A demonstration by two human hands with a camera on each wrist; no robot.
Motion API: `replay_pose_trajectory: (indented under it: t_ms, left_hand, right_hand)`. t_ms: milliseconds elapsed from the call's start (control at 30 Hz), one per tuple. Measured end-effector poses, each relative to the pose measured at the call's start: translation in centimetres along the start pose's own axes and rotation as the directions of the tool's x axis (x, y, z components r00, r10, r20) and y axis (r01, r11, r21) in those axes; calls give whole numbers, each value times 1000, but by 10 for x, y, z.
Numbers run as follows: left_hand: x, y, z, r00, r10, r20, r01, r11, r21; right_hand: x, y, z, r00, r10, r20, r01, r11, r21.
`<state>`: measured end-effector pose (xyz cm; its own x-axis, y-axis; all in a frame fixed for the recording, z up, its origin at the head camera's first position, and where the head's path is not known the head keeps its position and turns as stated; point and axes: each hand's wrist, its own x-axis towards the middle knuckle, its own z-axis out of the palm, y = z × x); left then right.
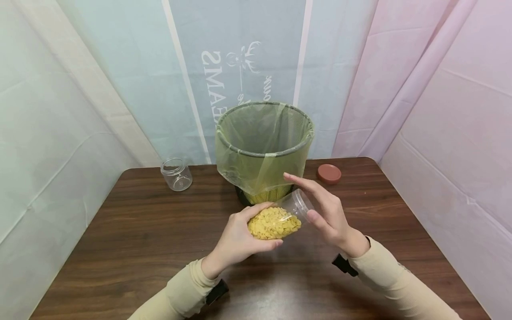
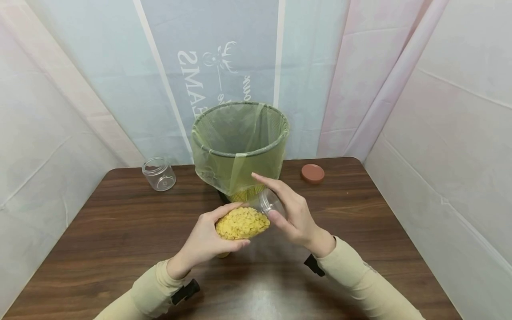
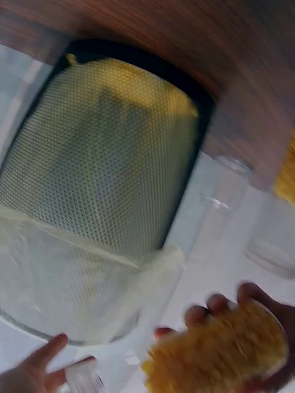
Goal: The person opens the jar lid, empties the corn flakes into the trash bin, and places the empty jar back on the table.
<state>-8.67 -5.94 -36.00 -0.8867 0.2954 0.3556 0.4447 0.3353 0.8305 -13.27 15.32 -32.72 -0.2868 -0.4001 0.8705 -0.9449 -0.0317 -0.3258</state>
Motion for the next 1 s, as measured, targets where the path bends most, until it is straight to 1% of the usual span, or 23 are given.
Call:
replay_pose_trajectory:
  t_ms: [67,133,167,233,300,400,467,567,600,667,700,733,800,867,933,1000]
  left_hand:
    - [0,-1,1,1000,22,-22,-21,999,38]
    - [0,-1,2,998,48,-43,-44,996,77]
    - [0,-2,2,997,62,-52,-57,994,96]
    - [0,-2,3,994,91,-68,-82,989,125]
    - [1,-3,3,989,120,-84,-106,983,147]
    - [1,-4,2,982,153,-107,-133,976,173]
    - [2,-4,2,977,176,-123,-151,970,191]
    - [2,-5,2,971,193,-144,-159,963,215]
    - [2,-5,2,969,196,-150,-160,962,220]
    - [2,-5,2,968,194,-159,-156,961,227]
    - [2,-5,2,968,190,-162,-150,962,229]
    - [2,-5,2,969,186,-165,-146,962,229]
    - [3,-5,2,968,181,-172,-140,963,229]
    - [3,-4,1,968,175,-181,-132,965,225]
    - [3,-3,0,967,168,-190,-125,968,217]
    - [3,-3,-1,968,159,-195,-119,972,202]
  right_hand:
    - [0,-3,0,994,104,-26,-105,994,-10]
    - [-1,-6,-1,976,210,-50,-212,977,-25]
    - [-1,-8,-1,963,265,-58,-267,963,-44]
    - [-2,-11,-3,929,366,-59,-370,924,-95]
    - [-3,-15,-4,888,458,-41,-459,877,-143]
    - [-4,-19,-4,822,569,-13,-557,800,-221]
    - [-4,-21,-4,781,624,-6,-604,754,-257]
    - [-3,-23,-4,724,689,-25,-665,688,-291]
    - [-2,-24,-4,708,705,-32,-681,670,-295]
    - [-1,-25,-4,686,726,-45,-702,645,-301]
    - [0,-26,-4,680,732,-51,-710,638,-299]
    - [1,-26,-4,680,731,-54,-711,639,-294]
    - [2,-27,-3,693,719,-53,-700,655,-283]
    - [3,-27,-2,718,694,-49,-679,684,-267]
    - [4,-26,-1,750,660,-44,-647,719,-254]
    - [5,-26,0,778,627,-40,-617,750,-238]
